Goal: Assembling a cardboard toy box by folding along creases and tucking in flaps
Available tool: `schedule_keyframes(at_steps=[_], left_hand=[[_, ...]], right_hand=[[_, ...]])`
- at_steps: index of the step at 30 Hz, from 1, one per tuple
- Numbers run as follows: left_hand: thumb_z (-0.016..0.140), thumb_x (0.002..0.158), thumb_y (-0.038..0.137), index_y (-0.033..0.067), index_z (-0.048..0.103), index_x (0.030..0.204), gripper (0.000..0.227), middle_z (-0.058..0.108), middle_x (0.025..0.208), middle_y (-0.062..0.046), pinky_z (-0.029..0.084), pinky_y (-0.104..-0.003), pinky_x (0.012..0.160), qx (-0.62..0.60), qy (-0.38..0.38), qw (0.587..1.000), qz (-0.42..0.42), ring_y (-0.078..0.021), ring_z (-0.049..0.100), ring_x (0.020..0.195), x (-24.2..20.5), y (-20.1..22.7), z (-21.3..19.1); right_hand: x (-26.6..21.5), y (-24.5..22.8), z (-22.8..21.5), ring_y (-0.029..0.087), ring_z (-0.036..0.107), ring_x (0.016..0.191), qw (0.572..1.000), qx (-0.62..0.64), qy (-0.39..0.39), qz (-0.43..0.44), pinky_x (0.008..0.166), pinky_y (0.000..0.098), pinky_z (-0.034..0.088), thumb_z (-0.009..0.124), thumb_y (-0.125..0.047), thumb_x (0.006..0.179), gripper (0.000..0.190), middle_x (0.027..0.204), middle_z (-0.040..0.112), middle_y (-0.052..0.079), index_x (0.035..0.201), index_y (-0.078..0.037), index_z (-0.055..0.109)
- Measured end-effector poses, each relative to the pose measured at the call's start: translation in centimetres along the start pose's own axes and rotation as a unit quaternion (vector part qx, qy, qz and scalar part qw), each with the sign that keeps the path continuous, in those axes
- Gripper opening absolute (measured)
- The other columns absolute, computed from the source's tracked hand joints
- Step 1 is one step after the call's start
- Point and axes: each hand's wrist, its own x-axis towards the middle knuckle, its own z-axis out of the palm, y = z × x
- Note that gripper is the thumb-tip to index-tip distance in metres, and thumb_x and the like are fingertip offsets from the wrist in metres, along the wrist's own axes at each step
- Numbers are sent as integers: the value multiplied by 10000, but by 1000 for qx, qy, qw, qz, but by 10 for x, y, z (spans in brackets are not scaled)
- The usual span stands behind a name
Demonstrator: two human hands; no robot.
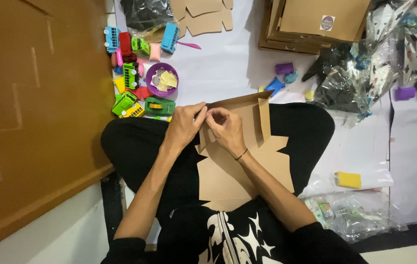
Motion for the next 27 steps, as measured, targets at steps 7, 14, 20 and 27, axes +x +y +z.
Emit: schedule_keyframes(at_steps=[7,14,20,27], left_hand=[[498,1057,194,-14,695,1260,351,763,1006,-207,607,-428,767,40,-27,999,-19,-351,753,902,-3,1,7],[448,1049,59,-102,649,1266,337,731,1030,-296,604,-489,816,61,27,998,-10,-431,733,944,-8,22,11],[543,1047,130,-53,693,1219,292,745,1006,-264,608,-452,795,4,59,998,-28,-411,731,948,-9,13,9],[474,1074,164,-33,684,1230,328,752,969,-250,609,-472,763,78,24,996,-21,-392,750,884,-10,-1,18]], right_hand=[[-4,2,8,138,657,756,998,22,16,50,707,328,573,703,-176,898,105,777,733,98,936,-102,767],[-1,9,8,214,697,829,998,54,-17,29,758,368,576,647,-186,978,156,876,745,150,1038,-62,720],[1,10,6,132,684,796,997,59,-26,30,734,314,577,748,-206,939,184,882,765,95,1093,-104,747],[14,28,9,146,704,653,995,75,-49,55,575,289,588,756,-173,929,107,789,760,116,982,-85,783]])
